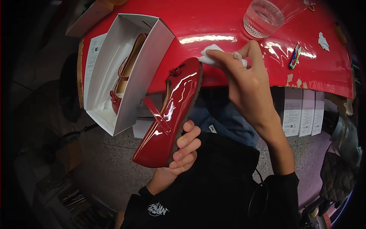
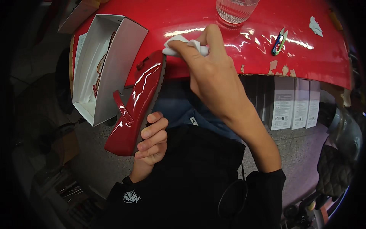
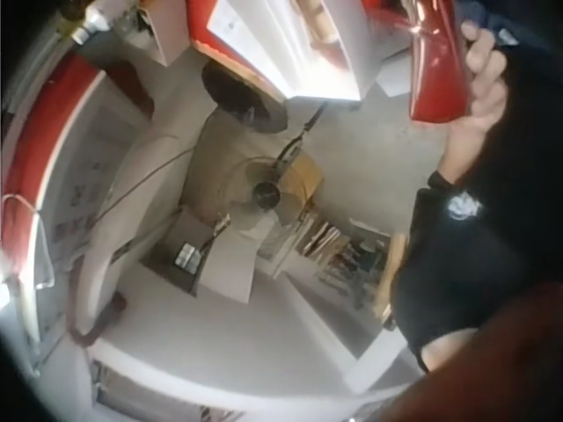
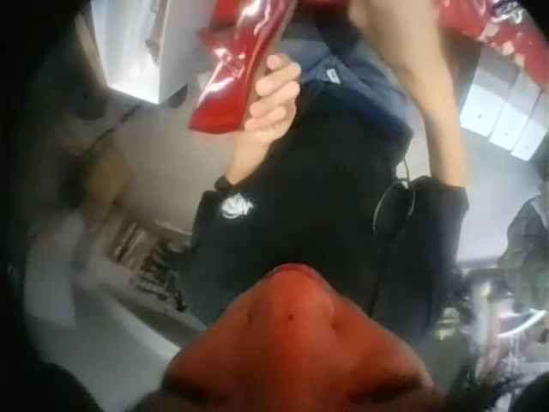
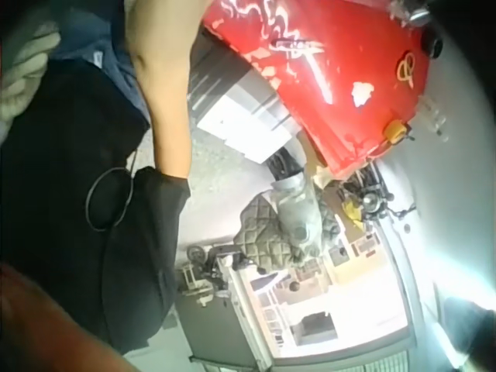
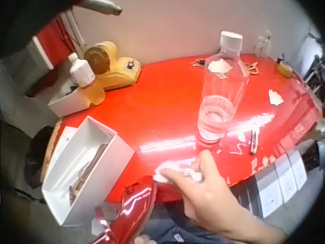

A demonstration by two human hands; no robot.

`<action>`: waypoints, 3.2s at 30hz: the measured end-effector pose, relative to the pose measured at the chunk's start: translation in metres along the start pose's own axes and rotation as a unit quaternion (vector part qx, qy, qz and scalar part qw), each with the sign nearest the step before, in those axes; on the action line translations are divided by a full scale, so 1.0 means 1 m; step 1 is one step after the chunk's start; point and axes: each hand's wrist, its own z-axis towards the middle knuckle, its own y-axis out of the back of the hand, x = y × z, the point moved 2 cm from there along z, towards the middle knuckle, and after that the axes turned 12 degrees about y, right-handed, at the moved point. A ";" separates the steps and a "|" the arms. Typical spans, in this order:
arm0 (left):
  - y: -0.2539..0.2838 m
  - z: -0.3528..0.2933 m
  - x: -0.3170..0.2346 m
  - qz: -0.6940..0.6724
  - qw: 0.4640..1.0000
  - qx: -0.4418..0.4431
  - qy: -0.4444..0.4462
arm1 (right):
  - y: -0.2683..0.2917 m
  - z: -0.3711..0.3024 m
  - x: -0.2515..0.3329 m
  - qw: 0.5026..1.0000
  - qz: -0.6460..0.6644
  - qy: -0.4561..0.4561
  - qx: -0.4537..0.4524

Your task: Cleaning a pair of red shoes with a cloth and cleaning fluid before packaging them into a box.

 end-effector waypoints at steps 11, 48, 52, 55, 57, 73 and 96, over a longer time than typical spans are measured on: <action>-0.007 0.000 -0.001 0.018 1.000 -0.021 -0.006 | 0.007 0.001 0.003 0.999 -0.026 0.022 0.036; -0.142 -0.043 0.027 0.787 0.459 -0.028 -0.411 | 0.038 -0.081 0.021 0.824 0.333 -0.335 -0.313; -0.179 -0.029 0.029 0.822 0.418 0.081 -0.378 | 0.032 -0.080 0.027 0.849 0.303 -0.323 -0.289; -0.185 -0.034 0.036 0.815 0.385 0.072 -0.427 | 0.028 -0.076 0.027 0.854 0.309 -0.311 -0.280; -0.189 -0.043 0.041 0.841 0.306 0.004 -0.446 | 0.028 -0.081 0.027 0.861 0.307 -0.299 -0.273; -0.199 -0.280 -0.181 0.503 -0.119 -0.687 -0.511 | 0.043 -0.095 0.023 0.825 0.282 -0.360 -0.332; 0.062 -0.085 -0.115 0.761 0.264 -0.581 -0.119 | 0.040 -0.112 0.019 0.773 0.442 -0.350 -0.292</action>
